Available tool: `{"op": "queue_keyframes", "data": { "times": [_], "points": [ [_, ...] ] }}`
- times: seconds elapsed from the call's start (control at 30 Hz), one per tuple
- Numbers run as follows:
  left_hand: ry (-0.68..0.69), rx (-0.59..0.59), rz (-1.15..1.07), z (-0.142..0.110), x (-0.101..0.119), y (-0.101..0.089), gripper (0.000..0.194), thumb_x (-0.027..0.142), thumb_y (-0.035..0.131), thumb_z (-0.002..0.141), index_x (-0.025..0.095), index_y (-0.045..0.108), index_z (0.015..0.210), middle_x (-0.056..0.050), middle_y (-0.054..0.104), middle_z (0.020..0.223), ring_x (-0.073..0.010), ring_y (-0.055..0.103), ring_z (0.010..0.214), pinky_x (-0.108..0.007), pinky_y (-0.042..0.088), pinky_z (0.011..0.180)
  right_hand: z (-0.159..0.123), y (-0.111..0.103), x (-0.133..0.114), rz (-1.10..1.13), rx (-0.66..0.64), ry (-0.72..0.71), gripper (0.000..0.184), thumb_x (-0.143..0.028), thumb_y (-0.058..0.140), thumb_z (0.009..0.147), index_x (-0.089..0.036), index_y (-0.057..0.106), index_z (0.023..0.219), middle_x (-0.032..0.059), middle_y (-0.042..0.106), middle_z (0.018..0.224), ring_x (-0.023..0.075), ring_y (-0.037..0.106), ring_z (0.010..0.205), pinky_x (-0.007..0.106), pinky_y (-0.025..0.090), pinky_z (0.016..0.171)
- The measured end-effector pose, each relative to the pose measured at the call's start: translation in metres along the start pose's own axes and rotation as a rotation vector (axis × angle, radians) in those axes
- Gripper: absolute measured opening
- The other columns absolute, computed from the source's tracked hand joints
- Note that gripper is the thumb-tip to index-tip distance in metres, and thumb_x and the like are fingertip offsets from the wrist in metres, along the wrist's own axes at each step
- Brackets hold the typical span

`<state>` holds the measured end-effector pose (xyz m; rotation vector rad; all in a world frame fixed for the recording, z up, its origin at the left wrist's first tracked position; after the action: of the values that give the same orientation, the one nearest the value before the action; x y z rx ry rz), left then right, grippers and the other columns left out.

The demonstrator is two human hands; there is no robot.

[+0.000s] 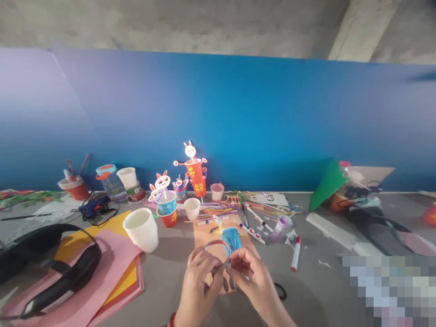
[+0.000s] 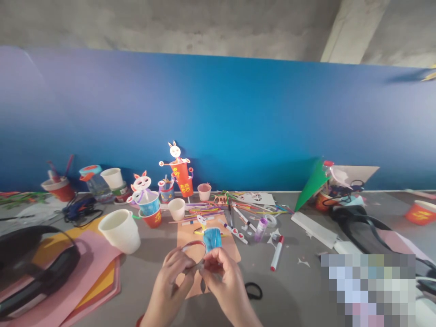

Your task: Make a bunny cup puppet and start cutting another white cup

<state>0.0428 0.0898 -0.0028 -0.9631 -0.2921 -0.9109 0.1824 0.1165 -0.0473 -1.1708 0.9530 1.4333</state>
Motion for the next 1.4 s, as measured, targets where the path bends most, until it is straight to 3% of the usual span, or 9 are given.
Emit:
{"op": "queue_keyframes", "data": {
  "times": [0.23, 0.47, 0.63, 0.77, 0.87, 0.97, 1.07, 1.2, 1.4],
  "points": [
    [-0.034, -0.005, -0.014, 0.0, -0.001, -0.002, 0.02, 0.013, 0.049, 0.089, 0.021, 0.051, 0.071, 0.001, 0.056, 0.067, -0.0175, 0.058, 0.07, -0.035, 0.047, 0.082, 0.0, 0.0, -0.008, -0.094, -0.009, -0.083, 0.025, -0.038, 0.066, 0.089, -0.019, 0.062, 0.074, 0.0003, 0.06, 0.071, 0.0153, 0.06, 0.063, 0.023, 0.049, 0.059],
    [-0.309, 0.046, -0.33, -0.008, -0.022, 0.006, 0.024, 0.024, 0.054, 0.086, 0.02, 0.053, 0.062, 0.002, 0.055, 0.059, -0.0148, 0.053, 0.058, -0.025, 0.045, 0.061, -0.006, 0.006, -0.017, 0.002, 0.006, -0.169, 0.028, -0.038, 0.066, 0.09, -0.02, 0.058, 0.069, 0.0003, 0.055, 0.074, 0.0159, 0.059, 0.069, 0.023, 0.051, 0.061],
    [-0.447, 0.222, -0.333, -0.007, -0.054, -0.019, 0.028, 0.035, 0.053, 0.092, 0.02, 0.06, 0.069, 0.002, 0.059, 0.061, -0.0163, 0.059, 0.062, -0.024, 0.047, 0.059, -0.008, -0.034, -0.013, -0.02, 0.189, -0.14, 0.027, -0.043, 0.069, 0.087, -0.02, 0.063, 0.075, 0.0035, 0.065, 0.078, 0.0186, 0.065, 0.072, 0.024, 0.055, 0.067],
    [-0.173, -0.006, 0.002, 0.002, -0.049, -0.018, 0.022, 0.031, 0.057, 0.092, 0.021, 0.068, 0.075, -0.003, 0.069, 0.074, -0.021, 0.065, 0.072, -0.029, 0.051, 0.067, -0.004, -0.073, 0.0, -0.259, 0.255, -0.115, 0.026, -0.047, 0.07, 0.085, -0.021, 0.073, 0.088, 0.0085, 0.075, 0.086, 0.025, 0.072, 0.08, 0.03, 0.06, 0.07],
    [-0.041, -0.109, 0.241, -0.002, -0.047, -0.008, 0.02, 0.022, 0.056, 0.091, 0.022, 0.069, 0.075, -0.005, 0.07, 0.079, -0.0232, 0.065, 0.076, -0.033, 0.051, 0.069, -0.002, -0.079, 0.017, -0.475, 0.207, -0.133, 0.019, -0.038, 0.062, 0.09, -0.024, 0.073, 0.094, 0.0073, 0.077, 0.086, 0.0252, 0.073, 0.077, 0.033, 0.061, 0.072],
    [-0.045, -0.128, 0.395, -0.005, -0.045, -0.003, 0.012, 0.017, 0.062, 0.084, 0.022, 0.069, 0.091, -0.007, 0.071, 0.092, -0.0272, 0.065, 0.082, -0.04, 0.052, 0.072, -0.003, -0.07, 0.035, -0.652, 0.183, -0.135, 0.04, -0.029, 0.061, 0.086, -0.027, 0.063, 0.126, 0.0056, 0.077, 0.09, 0.0269, 0.074, 0.08, 0.037, 0.06, 0.074],
    [-0.006, -0.113, 0.367, -0.001, -0.027, -0.001, 0.024, 0.015, 0.06, 0.085, 0.022, 0.064, 0.107, -0.008, 0.07, 0.104, -0.0277, 0.064, 0.091, -0.042, 0.052, 0.08, -0.001, -0.054, 0.045, -0.746, 0.118, -0.145, 0.067, -0.021, 0.059, 0.083, -0.027, 0.041, 0.148, 0.0056, 0.077, 0.092, 0.0282, 0.074, 0.082, 0.039, 0.06, 0.073],
    [0.181, -0.272, 0.199, 0.004, 0.011, 0.018, 0.033, 0.005, 0.057, 0.084, 0.023, 0.063, 0.111, -0.006, 0.068, 0.115, -0.0251, 0.06, 0.107, -0.041, 0.049, 0.095, 0.005, -0.042, 0.046, -0.819, 0.103, -0.111, 0.093, -0.008, 0.056, 0.074, -0.024, 0.019, 0.158, 0.0056, 0.077, 0.094, 0.0285, 0.074, 0.081, 0.037, 0.059, 0.07],
    [0.319, -0.428, 0.242, -0.004, 0.02, 0.043, 0.031, 0.009, 0.063, 0.081, 0.024, 0.065, 0.109, -0.005, 0.072, 0.111, -0.0291, 0.06, 0.114, -0.05, 0.044, 0.105, 0.012, -0.031, 0.041, -0.8, 0.089, -0.08, 0.097, -0.002, 0.049, 0.071, -0.02, 0.013, 0.159, 0.0066, 0.076, 0.094, 0.0238, 0.073, 0.076, 0.032, 0.057, 0.072]
  ]
}}
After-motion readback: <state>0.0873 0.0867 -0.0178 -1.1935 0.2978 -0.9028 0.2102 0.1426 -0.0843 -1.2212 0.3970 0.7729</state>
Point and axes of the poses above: each hand's wrist, its own z-axis towards the middle knuckle, its own y-axis out of the palm, x = y × z, the point moved 7 cm from there along z, towards the middle knuckle
